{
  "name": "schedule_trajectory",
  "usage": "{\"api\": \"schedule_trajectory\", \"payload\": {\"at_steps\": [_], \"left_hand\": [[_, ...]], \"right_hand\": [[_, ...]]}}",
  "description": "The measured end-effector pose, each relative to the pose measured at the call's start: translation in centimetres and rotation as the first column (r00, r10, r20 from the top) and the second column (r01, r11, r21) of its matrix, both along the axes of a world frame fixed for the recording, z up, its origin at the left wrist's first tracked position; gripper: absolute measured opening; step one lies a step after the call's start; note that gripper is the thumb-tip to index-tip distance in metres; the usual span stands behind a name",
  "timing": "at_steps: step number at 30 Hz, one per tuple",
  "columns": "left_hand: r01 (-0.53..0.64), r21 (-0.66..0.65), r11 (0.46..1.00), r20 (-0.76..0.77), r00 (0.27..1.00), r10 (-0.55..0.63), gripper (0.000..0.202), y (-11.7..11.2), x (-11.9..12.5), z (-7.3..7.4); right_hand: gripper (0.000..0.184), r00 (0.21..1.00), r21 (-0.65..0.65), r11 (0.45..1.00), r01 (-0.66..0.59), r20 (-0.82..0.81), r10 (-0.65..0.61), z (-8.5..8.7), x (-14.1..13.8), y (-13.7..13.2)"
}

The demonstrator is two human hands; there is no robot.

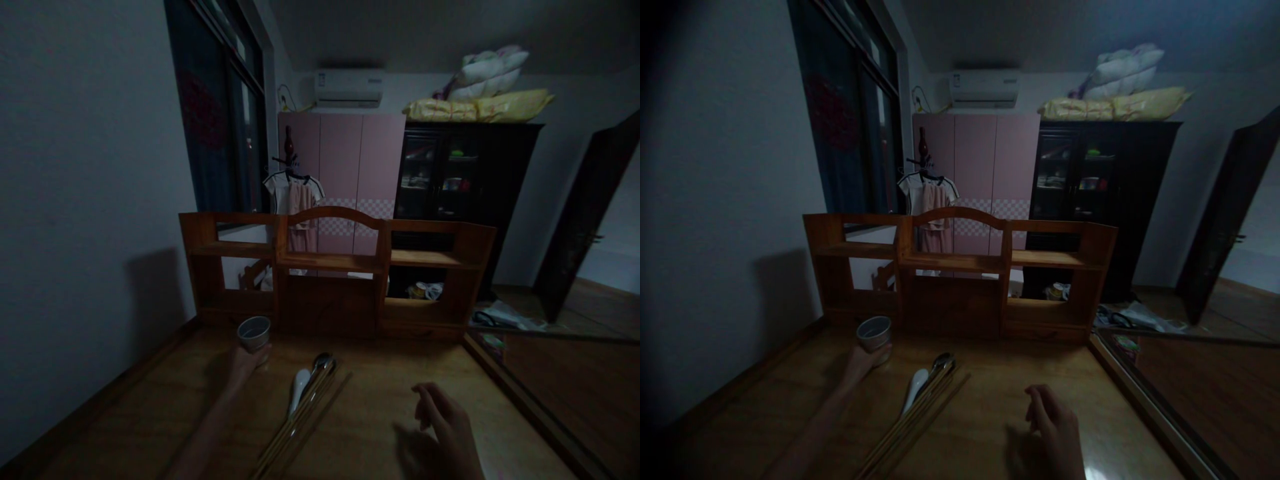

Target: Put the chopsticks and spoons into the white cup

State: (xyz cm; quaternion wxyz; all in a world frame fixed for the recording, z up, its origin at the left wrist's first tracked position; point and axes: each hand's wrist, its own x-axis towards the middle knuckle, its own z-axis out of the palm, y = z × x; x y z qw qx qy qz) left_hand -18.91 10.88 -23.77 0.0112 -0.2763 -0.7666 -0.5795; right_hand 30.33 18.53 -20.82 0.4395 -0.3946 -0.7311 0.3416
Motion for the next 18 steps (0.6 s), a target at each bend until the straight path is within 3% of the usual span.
{"api": "schedule_trajectory", "payload": {"at_steps": [2, 4, 6, 8, 10, 14, 18], "left_hand": [[0.052, 0.007, 0.999, -0.051, 0.997, -0.052, 0.069, 0.1, 0.4, 0.2], [0.065, 0.044, 0.997, -0.199, 0.978, -0.055, 0.074, 0.0, 2.0, 1.3], [0.112, 0.049, 0.992, -0.381, 0.921, -0.085, 0.075, -0.2, 4.8, 3.1], [0.253, -0.004, 0.968, -0.509, 0.832, -0.220, 0.071, -0.4, 8.8, 5.3], [0.398, -0.060, 0.916, -0.619, 0.704, -0.347, 0.070, -0.8, 13.3, 7.3], [0.627, -0.161, 0.762, -0.643, 0.519, -0.563, 0.052, -1.8, 21.1, 10.0], [0.736, -0.192, 0.649, -0.560, 0.461, -0.689, 0.063, -2.3, 24.7, 10.4]], "right_hand": [[0.042, 1.000, 0.000, 1.000, 0.015, 0.012, -0.015, 0.0, 0.1, 0.0], [0.041, 1.000, -0.014, 1.000, 0.013, 0.018, -0.012, -0.2, 0.0, 0.0], [0.039, 1.000, -0.019, 1.000, -0.013, 0.012, 0.013, -0.3, -0.6, -0.1], [0.038, 0.999, 0.012, 0.999, -0.052, 0.014, 0.052, -0.2, -1.7, -0.5], [0.042, 0.995, 0.104, 0.990, -0.099, 0.028, 0.097, 0.5, -3.2, -1.3], [0.062, 0.982, 0.301, 0.935, -0.189, 0.066, 0.177, 2.4, -6.2, -3.2], [0.063, 0.984, 0.410, 0.902, -0.134, -0.053, 0.170, 2.8, -7.7, -3.0]]}}
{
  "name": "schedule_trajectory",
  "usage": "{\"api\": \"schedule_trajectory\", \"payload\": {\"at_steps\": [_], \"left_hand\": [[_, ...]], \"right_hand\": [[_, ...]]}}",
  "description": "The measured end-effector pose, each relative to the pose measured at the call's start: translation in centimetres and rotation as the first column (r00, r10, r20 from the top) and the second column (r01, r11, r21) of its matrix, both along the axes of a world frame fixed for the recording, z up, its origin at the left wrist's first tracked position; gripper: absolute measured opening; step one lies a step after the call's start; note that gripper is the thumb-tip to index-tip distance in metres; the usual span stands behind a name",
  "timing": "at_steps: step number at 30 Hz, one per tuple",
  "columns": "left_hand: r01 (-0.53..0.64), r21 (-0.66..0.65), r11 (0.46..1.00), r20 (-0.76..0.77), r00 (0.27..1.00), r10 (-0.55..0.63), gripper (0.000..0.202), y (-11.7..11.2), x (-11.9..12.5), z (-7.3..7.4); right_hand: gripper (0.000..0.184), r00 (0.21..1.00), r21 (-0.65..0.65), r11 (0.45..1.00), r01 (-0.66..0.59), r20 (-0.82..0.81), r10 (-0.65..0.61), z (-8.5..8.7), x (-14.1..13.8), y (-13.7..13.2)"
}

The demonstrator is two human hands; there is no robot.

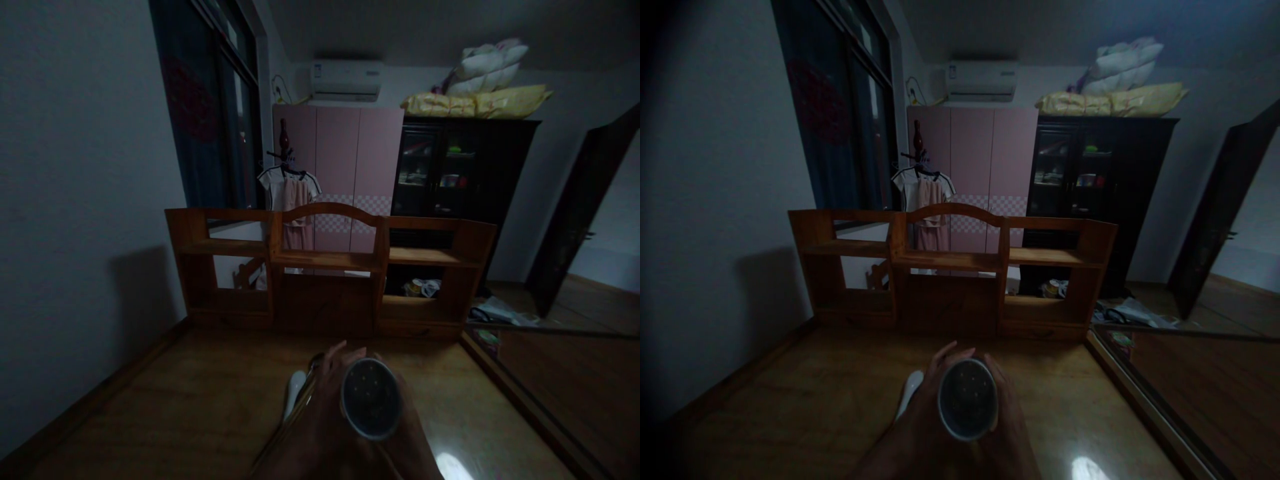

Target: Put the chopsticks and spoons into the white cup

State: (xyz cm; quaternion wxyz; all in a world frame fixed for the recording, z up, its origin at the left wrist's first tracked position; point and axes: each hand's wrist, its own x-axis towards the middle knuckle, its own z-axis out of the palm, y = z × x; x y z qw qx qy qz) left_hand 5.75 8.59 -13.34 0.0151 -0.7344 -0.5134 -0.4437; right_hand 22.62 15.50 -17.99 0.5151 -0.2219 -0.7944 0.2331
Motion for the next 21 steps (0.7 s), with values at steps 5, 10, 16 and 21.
{"api": "schedule_trajectory", "payload": {"at_steps": [5, 10, 16, 21], "left_hand": [[0.040, -0.103, 0.994, 0.000, 0.999, -0.040, 0.081, 0.7, 0.1, -1.9], [0.036, -0.198, 0.980, -0.032, 0.999, -0.043, 0.095, 1.4, -1.8, -3.8], [-0.102, -0.274, 0.956, 0.018, 0.994, 0.111, 0.070, 2.8, -7.1, -5.1], [-0.240, -0.287, 0.927, 0.100, 0.955, 0.278, 0.051, 3.4, -11.5, -7.2]], "right_hand": [[0.052, 0.998, -0.020, 0.999, 0.034, -0.049, -0.035, -1.6, -0.3, 1.4], [0.052, 0.996, -0.044, 0.997, -0.065, 0.052, 0.068, -2.2, 0.1, 2.0], [0.040, 0.993, -0.335, 0.940, -0.056, 0.082, 0.088, -1.8, -0.4, 5.0], [0.052, 1.000, -0.465, 0.885, -0.004, 0.024, 0.017, -3.9, -0.9, 7.4]]}}
